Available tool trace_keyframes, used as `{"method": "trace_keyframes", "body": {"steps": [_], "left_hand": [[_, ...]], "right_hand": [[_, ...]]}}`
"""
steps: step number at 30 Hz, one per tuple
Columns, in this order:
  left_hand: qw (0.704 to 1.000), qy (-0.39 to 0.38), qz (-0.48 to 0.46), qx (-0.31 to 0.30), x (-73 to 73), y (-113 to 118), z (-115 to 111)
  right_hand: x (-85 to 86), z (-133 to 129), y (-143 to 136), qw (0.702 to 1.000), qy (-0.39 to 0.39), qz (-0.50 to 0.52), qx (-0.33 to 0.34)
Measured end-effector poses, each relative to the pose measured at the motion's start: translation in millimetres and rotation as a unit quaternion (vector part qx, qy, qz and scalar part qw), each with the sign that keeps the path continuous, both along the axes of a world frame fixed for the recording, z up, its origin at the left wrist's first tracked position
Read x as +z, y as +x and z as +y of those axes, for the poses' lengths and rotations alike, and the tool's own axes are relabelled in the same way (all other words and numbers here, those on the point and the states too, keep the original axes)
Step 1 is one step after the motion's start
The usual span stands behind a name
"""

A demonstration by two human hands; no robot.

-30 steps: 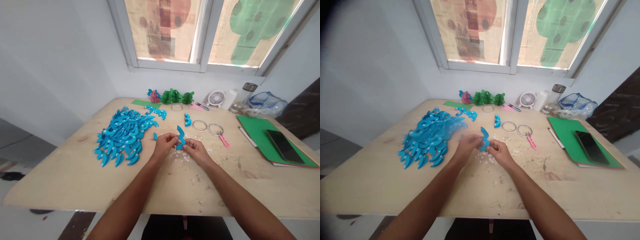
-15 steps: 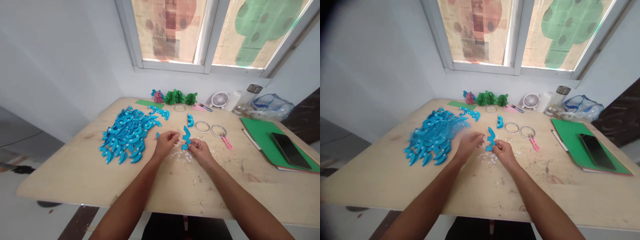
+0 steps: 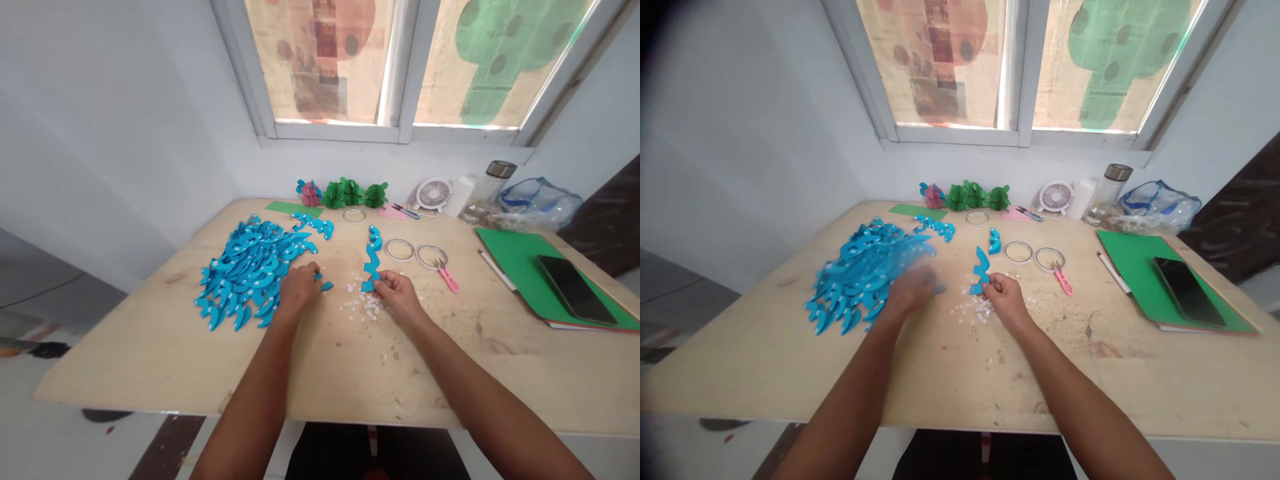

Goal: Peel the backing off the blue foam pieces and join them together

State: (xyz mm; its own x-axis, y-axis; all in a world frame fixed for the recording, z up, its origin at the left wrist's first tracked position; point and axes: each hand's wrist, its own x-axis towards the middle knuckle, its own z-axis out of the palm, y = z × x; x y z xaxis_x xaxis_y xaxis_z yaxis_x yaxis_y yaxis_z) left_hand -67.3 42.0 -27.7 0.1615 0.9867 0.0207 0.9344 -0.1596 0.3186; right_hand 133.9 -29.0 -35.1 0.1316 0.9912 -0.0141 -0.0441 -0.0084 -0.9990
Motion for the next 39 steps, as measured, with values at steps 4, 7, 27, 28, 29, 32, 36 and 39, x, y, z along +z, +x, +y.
{"method": "trace_keyframes", "body": {"steps": [4, 7, 27, 28, 29, 32, 36, 39], "left_hand": [[1.000, 0.010, 0.023, -0.002, 2.5, -3.8, 0.6], [1.000, 0.023, 0.008, 0.001, 1.2, -4.9, 1.9], [0.914, 0.089, -0.396, -0.030, 7.8, 14.4, -6.0], [0.907, 0.079, -0.414, -0.024, 8.0, 16.2, -7.6], [0.896, 0.065, -0.438, -0.020, 8.2, 18.1, -9.1], [0.860, 0.028, -0.509, -0.011, 8.9, 24.5, -13.6], [0.822, 0.000, -0.569, -0.025, 9.4, 30.9, -18.7], [0.795, -0.026, -0.605, -0.033, 9.3, 32.8, -20.9]], "right_hand": [[1.5, -0.3, -0.9, 1.000, -0.003, -0.001, 0.002], [0.0, 0.5, -0.4, 1.000, -0.002, -0.006, 0.004], [2.2, -0.9, -1.2, 1.000, -0.005, -0.017, 0.016], [3.4, -1.6, -1.6, 1.000, -0.002, -0.018, 0.016], [4.5, -2.3, -1.9, 1.000, 0.002, -0.020, 0.016], [6.8, -4.3, -2.7, 0.999, 0.019, -0.027, 0.029], [7.8, -5.9, -4.7, 0.998, 0.044, -0.025, 0.049], [8.2, -6.9, -7.2, 0.997, 0.061, -0.019, 0.047]]}}
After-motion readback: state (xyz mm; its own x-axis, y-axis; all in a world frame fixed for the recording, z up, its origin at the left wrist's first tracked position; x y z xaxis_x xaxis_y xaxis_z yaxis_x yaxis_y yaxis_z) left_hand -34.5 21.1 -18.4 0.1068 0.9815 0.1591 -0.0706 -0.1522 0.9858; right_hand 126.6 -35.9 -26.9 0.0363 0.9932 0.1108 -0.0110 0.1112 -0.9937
